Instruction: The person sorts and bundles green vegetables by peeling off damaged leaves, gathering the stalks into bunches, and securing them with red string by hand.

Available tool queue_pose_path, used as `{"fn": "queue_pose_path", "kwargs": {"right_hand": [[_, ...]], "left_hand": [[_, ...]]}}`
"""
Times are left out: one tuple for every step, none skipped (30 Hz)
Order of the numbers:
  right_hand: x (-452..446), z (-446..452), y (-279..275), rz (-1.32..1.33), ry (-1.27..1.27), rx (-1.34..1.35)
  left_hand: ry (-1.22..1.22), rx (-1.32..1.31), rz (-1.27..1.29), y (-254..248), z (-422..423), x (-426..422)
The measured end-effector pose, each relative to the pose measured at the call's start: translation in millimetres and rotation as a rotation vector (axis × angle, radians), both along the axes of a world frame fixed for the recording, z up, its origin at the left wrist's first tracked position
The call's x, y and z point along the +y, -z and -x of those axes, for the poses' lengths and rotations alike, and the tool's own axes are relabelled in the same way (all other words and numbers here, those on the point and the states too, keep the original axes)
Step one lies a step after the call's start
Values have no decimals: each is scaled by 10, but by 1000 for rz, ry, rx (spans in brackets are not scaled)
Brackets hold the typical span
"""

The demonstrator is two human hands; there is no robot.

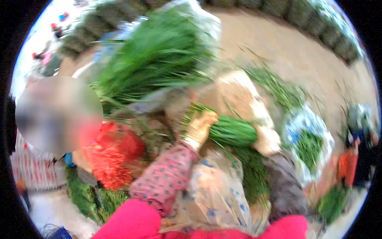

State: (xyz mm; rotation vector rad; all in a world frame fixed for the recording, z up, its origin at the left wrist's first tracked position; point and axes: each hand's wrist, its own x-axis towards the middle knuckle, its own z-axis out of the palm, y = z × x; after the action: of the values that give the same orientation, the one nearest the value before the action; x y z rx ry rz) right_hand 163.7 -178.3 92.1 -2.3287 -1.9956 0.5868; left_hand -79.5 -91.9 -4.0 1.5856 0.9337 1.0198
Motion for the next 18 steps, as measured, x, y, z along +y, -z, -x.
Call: {"fn": "queue_pose_path", "kwargs": {"right_hand": [[53,28,-208,11,-33,-80],[97,51,-418,21,-67,-161],[149,-17,-532,-157,-190,-136],[287,104,-1019,34,-217,-366],[350,123,-1285,-66,-307,-458],[400,112,-1465,-164,-378,-563],[453,101,-1558,-305,-417,-645],[525,79,-1696,-441,-454,-731],[626,114,-1816,-549,-482,-768],[726,149,-1937,-659,-505,-806],[808,242,-1989,-607,-519,-842],[892,335,-2043,-556,-534,-876],[960,419,-2039,-500,-557,-895],[1002,508,-1991,-454,-584,-899],[1026,599,-1922,-409,-614,-891],[1036,696,-1828,-372,-645,-883],[1020,771,-1722,-339,-672,-873],[1007,817,-1621,-318,-695,-863]], "left_hand": [[-67,104,-40,-50,-11,-5],[-80,-10,69,-266,33,-23],[-82,-119,289,-371,2,-49],[-104,-144,169,-324,-15,-59],[-135,-301,249,-358,-92,-91],[-148,-472,330,-466,-185,-118],[-122,-586,366,-570,-227,-145],[-92,-704,405,-650,-273,-148],[-85,-734,351,-615,-381,-144],[-73,-763,292,-578,-454,-130],[-27,-850,371,-627,-498,-148],[-25,-906,470,-644,-551,-190],[-50,-863,478,-625,-538,-202],[-74,-820,490,-532,-549,-226],[-121,-711,717,-293,-547,-247],[-120,-714,716,-129,-518,-227],[-99,-708,803,25,-495,-187],[-158,-489,786,-102,-455,-156]]}}
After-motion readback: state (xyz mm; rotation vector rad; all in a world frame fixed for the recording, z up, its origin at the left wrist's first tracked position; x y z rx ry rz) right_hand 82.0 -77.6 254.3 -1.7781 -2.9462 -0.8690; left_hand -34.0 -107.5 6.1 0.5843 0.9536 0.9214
